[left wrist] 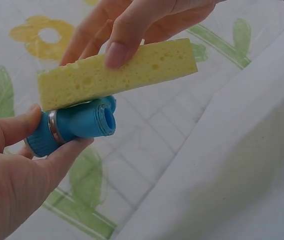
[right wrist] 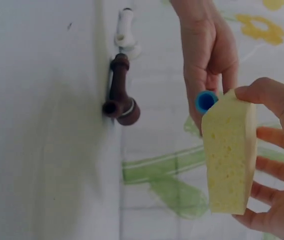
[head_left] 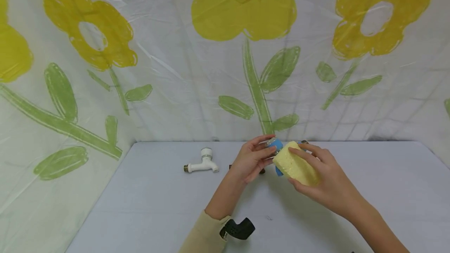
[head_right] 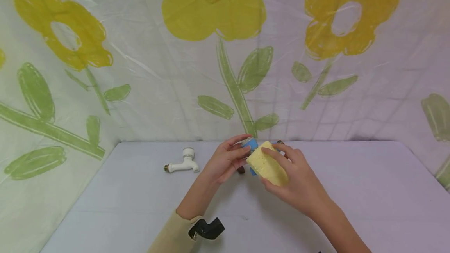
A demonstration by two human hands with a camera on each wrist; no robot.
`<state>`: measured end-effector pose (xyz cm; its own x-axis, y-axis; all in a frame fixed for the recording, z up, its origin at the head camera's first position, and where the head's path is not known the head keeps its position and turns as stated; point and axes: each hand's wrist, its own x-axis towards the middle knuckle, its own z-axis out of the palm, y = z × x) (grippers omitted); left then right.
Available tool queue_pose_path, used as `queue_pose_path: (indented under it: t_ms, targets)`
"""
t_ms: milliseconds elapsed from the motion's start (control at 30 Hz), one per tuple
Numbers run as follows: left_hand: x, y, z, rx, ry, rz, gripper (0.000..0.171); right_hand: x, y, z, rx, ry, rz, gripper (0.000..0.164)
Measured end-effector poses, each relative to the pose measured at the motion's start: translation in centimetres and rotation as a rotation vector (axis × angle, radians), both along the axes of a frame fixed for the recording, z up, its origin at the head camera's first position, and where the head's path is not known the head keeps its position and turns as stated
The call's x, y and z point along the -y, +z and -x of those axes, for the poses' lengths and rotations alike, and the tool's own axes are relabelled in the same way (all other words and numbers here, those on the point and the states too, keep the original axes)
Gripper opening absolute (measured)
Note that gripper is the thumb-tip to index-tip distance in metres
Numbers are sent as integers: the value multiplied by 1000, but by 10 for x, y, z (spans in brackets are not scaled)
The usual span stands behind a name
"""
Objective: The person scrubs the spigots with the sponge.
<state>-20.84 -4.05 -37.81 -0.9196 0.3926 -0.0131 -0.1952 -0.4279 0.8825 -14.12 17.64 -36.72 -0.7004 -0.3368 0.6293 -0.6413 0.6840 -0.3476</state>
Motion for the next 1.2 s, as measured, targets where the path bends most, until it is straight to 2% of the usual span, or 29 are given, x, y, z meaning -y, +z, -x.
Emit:
queue_pose_path:
  t_ms: [433,700,1000,1200]
  targets:
    - [1,2,0,14,28,15,41,-1,4,0,4,1,7,79]
    - [1,5,-1,-16,41,59,36,-5,5,2,-6,-11,-12,75]
    - [3,4,0,-43,14,104,46,-7,5,4,-22,-41,-16,74]
    - [0,5,0,-46,56,150,42,-1,3,-1,-11,-16,-22,74]
